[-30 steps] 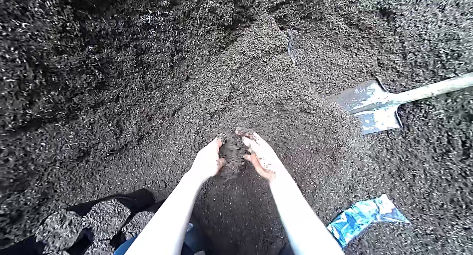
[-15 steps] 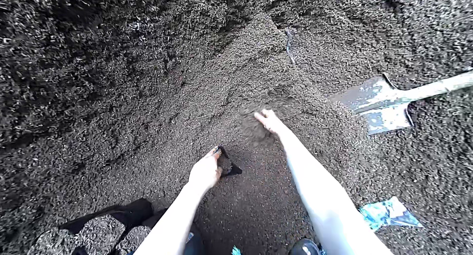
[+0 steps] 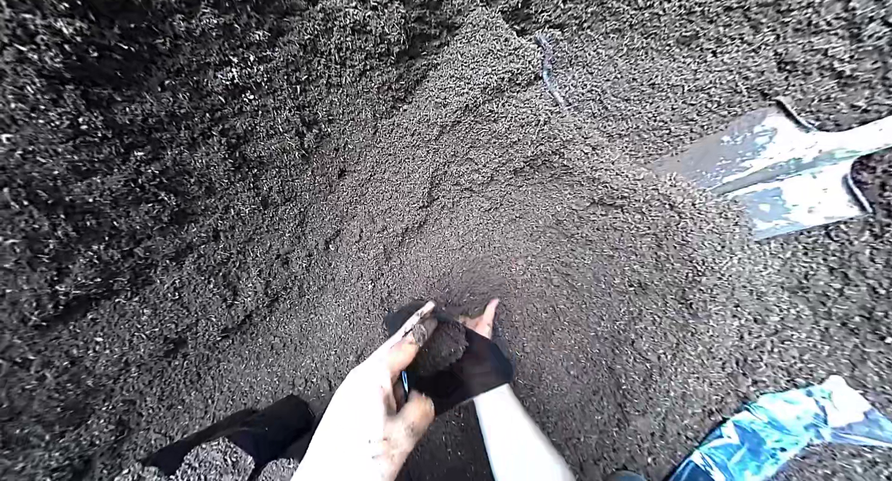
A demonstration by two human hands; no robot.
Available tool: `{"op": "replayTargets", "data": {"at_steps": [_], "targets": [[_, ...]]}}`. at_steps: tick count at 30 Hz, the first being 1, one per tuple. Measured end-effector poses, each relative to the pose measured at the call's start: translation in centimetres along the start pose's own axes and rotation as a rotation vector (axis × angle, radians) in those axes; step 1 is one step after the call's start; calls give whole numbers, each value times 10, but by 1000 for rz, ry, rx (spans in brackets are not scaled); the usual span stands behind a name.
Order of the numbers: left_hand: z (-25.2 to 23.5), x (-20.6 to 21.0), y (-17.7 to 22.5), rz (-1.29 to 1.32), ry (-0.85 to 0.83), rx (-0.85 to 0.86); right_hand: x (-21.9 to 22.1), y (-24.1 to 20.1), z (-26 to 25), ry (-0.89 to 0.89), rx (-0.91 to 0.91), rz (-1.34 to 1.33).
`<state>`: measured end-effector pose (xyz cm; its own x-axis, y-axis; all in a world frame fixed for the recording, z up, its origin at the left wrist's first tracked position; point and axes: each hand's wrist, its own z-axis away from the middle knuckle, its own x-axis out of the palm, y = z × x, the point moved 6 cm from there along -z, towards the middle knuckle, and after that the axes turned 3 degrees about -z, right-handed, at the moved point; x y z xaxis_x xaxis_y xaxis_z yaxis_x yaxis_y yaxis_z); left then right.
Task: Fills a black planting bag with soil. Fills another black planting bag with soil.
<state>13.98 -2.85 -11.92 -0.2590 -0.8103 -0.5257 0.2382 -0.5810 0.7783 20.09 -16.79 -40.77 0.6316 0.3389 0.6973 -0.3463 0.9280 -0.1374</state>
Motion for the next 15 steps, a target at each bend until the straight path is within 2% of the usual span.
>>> {"op": "replayTargets", "data": {"at_steps": [2, 4, 7, 11, 15], "targets": [[-8, 7, -16, 34, -68, -75, 23, -10, -26, 37, -18, -129], [-34, 29, -45, -74, -178, -150, 25, -13, -46, 25, -37, -171], [-52, 65, -92, -201, -305, -305, 17, -10, -39, 83, -64, -132], [-60, 51, -93, -140, -261, -288, 35, -35, -31, 103, -106, 46], [-64, 56, -88, -129, -270, -217, 78, -67, 4, -88, -19, 158]]}}
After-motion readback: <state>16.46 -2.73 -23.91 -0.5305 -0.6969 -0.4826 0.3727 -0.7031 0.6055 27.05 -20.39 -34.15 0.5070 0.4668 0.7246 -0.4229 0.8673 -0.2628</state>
